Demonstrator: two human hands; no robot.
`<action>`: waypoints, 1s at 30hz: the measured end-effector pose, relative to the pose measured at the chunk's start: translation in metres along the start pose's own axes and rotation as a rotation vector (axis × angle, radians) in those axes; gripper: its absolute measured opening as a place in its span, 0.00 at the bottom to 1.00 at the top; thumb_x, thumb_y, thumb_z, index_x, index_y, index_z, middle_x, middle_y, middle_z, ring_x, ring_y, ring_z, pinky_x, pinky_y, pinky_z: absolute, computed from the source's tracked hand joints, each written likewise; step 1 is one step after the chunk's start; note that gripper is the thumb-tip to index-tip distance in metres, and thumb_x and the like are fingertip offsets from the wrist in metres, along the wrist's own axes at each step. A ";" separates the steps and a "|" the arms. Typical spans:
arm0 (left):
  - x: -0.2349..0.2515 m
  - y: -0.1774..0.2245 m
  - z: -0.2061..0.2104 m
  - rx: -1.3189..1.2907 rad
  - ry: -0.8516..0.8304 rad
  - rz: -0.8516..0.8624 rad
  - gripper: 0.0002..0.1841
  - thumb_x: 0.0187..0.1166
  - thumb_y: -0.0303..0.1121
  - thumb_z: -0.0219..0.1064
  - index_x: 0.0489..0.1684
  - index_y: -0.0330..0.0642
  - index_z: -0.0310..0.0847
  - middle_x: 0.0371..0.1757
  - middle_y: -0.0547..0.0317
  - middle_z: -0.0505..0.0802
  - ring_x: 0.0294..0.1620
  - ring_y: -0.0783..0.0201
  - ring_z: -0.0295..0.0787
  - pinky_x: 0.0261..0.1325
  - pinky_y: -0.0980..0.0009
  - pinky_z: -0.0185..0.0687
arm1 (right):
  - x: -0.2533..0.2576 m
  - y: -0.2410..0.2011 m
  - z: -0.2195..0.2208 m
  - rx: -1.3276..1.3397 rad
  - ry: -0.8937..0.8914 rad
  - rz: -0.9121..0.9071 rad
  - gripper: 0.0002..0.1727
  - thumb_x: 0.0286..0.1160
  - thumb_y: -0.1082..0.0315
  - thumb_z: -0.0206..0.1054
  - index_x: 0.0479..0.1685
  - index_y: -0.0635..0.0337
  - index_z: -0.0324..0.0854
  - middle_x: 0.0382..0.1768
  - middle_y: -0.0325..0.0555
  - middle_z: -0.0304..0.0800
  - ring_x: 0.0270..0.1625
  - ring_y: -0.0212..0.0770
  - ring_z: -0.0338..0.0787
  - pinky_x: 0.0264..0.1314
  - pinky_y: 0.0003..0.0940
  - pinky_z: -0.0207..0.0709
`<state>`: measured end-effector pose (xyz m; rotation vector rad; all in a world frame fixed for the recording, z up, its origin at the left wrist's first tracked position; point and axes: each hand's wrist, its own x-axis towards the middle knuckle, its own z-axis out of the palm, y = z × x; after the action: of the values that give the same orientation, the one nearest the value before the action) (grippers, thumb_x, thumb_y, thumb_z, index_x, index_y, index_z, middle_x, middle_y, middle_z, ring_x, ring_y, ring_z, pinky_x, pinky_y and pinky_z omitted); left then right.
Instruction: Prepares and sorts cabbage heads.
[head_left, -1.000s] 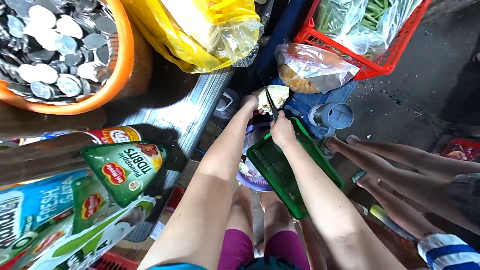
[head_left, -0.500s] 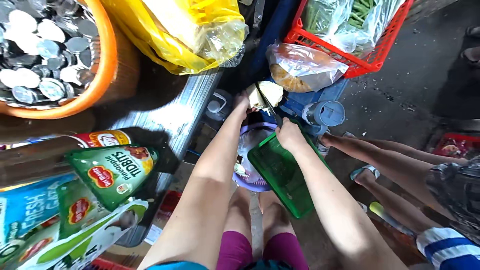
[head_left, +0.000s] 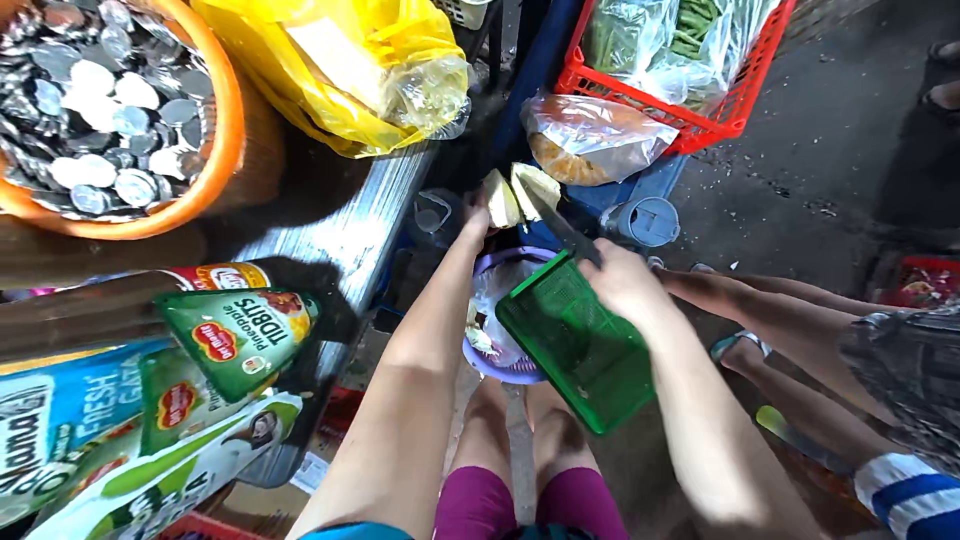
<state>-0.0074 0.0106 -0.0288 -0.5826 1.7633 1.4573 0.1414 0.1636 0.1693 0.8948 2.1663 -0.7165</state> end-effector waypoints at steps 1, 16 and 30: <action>-0.002 0.000 -0.002 0.004 -0.025 0.016 0.31 0.91 0.59 0.49 0.85 0.49 0.63 0.73 0.36 0.82 0.66 0.42 0.86 0.61 0.42 0.86 | -0.013 0.016 -0.013 -0.016 0.094 -0.034 0.21 0.89 0.50 0.57 0.64 0.54 0.80 0.40 0.58 0.89 0.45 0.61 0.90 0.46 0.66 0.79; -0.023 0.014 0.016 0.419 0.076 -0.045 0.65 0.58 0.46 0.88 0.96 0.47 0.38 0.77 0.30 0.79 0.77 0.35 0.78 0.75 0.36 0.74 | 0.105 0.195 -0.140 -0.348 0.285 -0.215 0.22 0.75 0.62 0.76 0.70 0.44 0.87 0.63 0.66 0.89 0.71 0.74 0.79 0.75 0.83 0.51; -0.029 -0.009 0.005 0.395 0.110 0.084 0.59 0.58 0.38 0.88 0.94 0.48 0.48 0.77 0.35 0.81 0.77 0.37 0.78 0.75 0.36 0.74 | 0.162 0.143 -0.097 0.330 0.455 -0.257 0.18 0.86 0.64 0.60 0.67 0.66 0.81 0.62 0.62 0.88 0.64 0.51 0.89 0.72 0.49 0.77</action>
<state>0.0178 0.0094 -0.0119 -0.3901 2.1124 1.1018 0.1265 0.3804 0.0753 1.0340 2.6474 -1.1081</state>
